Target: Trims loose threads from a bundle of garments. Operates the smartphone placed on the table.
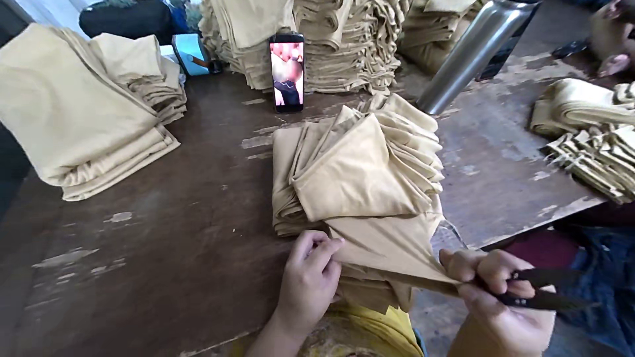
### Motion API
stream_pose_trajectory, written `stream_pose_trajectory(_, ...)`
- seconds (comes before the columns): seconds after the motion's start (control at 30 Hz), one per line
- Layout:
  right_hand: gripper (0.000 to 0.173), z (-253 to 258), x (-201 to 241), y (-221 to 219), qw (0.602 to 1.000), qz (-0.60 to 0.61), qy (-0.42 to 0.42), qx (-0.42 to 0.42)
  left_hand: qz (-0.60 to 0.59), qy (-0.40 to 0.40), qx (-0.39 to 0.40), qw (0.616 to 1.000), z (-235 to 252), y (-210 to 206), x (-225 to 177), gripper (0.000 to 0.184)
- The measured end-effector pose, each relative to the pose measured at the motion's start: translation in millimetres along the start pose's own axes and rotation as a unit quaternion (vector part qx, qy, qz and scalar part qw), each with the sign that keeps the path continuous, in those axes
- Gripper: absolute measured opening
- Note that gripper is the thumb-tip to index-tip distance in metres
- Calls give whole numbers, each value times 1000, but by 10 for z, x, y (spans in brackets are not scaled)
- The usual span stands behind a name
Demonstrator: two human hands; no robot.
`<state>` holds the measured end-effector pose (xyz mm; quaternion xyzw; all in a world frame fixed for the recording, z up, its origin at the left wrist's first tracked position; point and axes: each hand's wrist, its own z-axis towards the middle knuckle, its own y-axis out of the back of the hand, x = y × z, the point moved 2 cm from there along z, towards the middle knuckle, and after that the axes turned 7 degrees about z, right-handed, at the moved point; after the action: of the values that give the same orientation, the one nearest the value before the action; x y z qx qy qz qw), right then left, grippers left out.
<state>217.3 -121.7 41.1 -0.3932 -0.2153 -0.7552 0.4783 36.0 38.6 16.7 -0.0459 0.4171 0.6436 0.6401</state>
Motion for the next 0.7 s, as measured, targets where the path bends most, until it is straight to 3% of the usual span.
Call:
stream_pose_trajectory(0.13,17,178,-139,23,994,-74,30,-75,37,36,87,995,-40,-25,21,22)
stream_pose_trajectory(0.23,7,243,-328,-55,958,-265,36,-104,17,50,127,990,-17,-74,57,22)
stream_pose_trajectory(0.3,14,235,-472,-191,902,-428,-15,-57,-88,108,147,979,30,-63,73,25)
stream_pose_trajectory(0.37,14,217,-594,-368,865,-497,-70,15,-262,220,146,928,95,-12,70,27)
stream_pose_trajectory(0.4,11,192,-614,-409,867,-492,-71,36,-347,284,133,884,116,11,77,29)
stream_pose_trajectory(0.47,13,131,-557,-410,908,-405,-71,75,-482,385,83,783,98,15,86,30)
stream_pose_trajectory(0.5,19,100,-517,-403,931,-346,-72,92,-517,408,58,750,73,2,77,30)
stream_pose_trajectory(0.57,28,63,-464,-400,964,-239,-53,105,-547,407,15,731,22,-36,58,28)
stream_pose_trajectory(0.7,29,113,-415,-456,985,-152,10,80,-565,318,8,761,-60,-56,86,34)
